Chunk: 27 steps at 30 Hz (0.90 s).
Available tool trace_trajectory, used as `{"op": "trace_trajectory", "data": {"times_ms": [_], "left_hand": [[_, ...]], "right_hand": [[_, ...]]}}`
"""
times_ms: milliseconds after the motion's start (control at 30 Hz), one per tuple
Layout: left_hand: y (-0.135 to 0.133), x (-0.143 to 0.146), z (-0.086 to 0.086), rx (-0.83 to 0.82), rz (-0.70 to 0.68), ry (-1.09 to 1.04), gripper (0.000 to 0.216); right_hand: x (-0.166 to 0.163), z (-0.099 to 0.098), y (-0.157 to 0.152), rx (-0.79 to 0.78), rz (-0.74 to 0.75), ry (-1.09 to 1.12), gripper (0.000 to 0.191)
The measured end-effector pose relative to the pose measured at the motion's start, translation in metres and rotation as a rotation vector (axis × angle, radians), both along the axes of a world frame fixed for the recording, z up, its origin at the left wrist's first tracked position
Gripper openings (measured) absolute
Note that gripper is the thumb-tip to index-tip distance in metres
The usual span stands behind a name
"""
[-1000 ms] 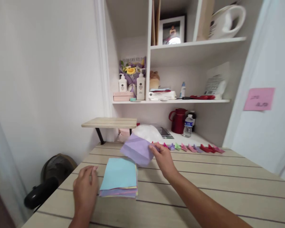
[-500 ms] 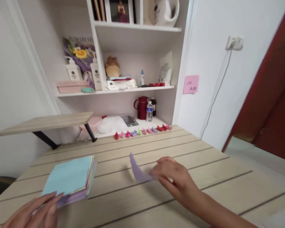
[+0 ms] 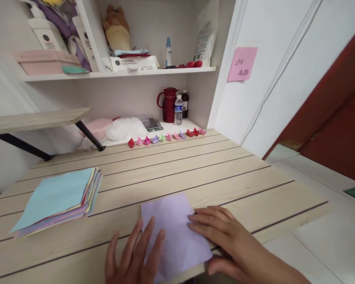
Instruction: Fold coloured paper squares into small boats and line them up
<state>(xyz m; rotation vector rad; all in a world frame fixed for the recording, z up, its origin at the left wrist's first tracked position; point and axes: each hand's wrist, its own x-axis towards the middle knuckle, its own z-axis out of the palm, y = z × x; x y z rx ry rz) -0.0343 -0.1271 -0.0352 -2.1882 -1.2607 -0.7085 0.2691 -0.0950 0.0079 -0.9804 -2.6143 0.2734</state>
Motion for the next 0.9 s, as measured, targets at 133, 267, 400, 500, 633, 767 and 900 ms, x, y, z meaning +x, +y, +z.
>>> {"op": "trace_trajectory", "data": {"times_ms": [133, 267, 400, 500, 633, 767, 900], "left_hand": [[0.001, 0.009, 0.004, -0.112, -0.049, 0.078, 0.071], [-0.009, 0.003, 0.000, -0.138, -0.070, 0.044, 0.059], [-0.024, 0.004, 0.000, -0.265, -0.093, -0.169, 0.068], [-0.029, 0.006, 0.010, -0.424, -0.044, -0.442, 0.072], [-0.016, 0.008, 0.021, -0.543, 0.107, -0.697, 0.068], [0.004, 0.009, 0.017, -0.510, 0.193, -0.710, 0.071], [0.011, 0.011, 0.014, -0.328, 0.216, -0.572, 0.072]], "right_hand": [[-0.003, 0.000, 0.000, -0.024, 0.071, -0.038, 0.085], [-0.008, -0.001, -0.008, -0.040, 0.106, -0.020, 0.068], [-0.013, -0.002, -0.017, -0.080, 0.019, 0.103, 0.048], [-0.019, 0.000, -0.019, -0.170, -0.084, 0.215, 0.051], [-0.033, -0.002, -0.012, -0.255, -0.323, 0.330, 0.050], [-0.048, -0.009, -0.003, -0.188, -0.490, 0.234, 0.061], [-0.054, -0.015, 0.001, -0.114, -0.541, 0.204, 0.079]]}}
